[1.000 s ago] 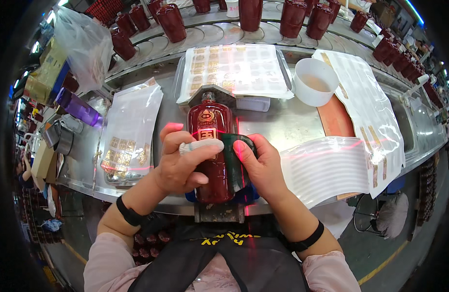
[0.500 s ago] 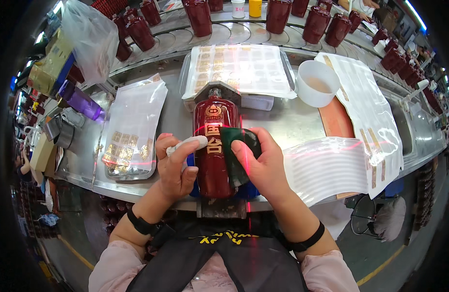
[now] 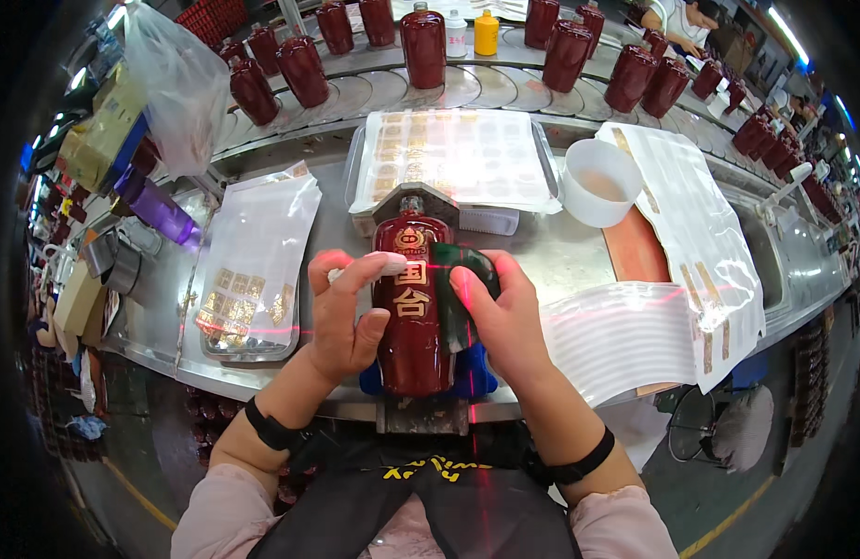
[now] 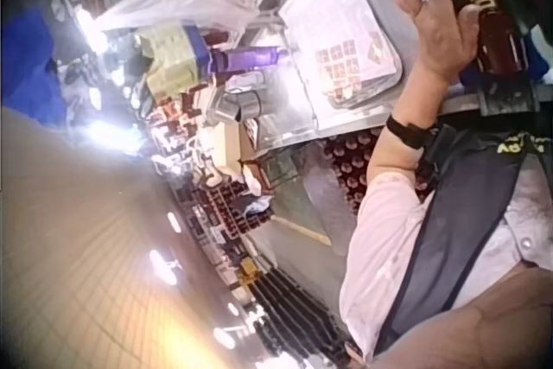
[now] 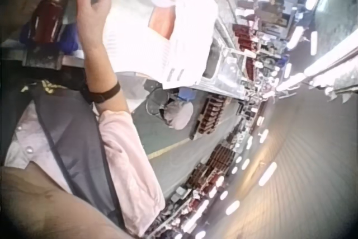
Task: Manually applying decorative labels and neck seals to red ceramic liquor bottles at an assembly line bench.
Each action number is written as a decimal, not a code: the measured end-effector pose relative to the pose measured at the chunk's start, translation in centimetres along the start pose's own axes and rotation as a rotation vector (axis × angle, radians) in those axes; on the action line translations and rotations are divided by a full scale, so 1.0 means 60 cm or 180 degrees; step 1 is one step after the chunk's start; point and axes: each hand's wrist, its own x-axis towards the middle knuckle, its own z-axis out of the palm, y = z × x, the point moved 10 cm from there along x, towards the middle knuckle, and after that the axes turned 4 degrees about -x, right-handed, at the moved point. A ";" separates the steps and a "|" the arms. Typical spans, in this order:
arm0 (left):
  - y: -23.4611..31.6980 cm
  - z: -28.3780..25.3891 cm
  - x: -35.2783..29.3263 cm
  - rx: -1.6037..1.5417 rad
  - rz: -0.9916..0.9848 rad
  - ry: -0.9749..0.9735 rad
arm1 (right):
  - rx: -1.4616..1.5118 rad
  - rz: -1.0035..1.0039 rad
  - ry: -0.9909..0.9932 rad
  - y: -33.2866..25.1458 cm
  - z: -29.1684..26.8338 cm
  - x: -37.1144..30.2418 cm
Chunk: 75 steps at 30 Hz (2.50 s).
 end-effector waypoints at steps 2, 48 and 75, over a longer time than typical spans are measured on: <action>-0.016 -0.006 -0.005 -0.0319 -0.0295 0.0206 | 0.0224 0.0132 -0.0027 0.012 -0.001 -0.001; -0.008 -0.025 -0.005 0.0261 -0.0297 0.0130 | -0.1710 -0.0664 -0.1035 -0.126 0.075 0.058; 0.056 0.038 0.000 0.0316 0.0696 -0.1099 | -0.0442 -0.0252 -0.0171 -0.026 -0.003 0.079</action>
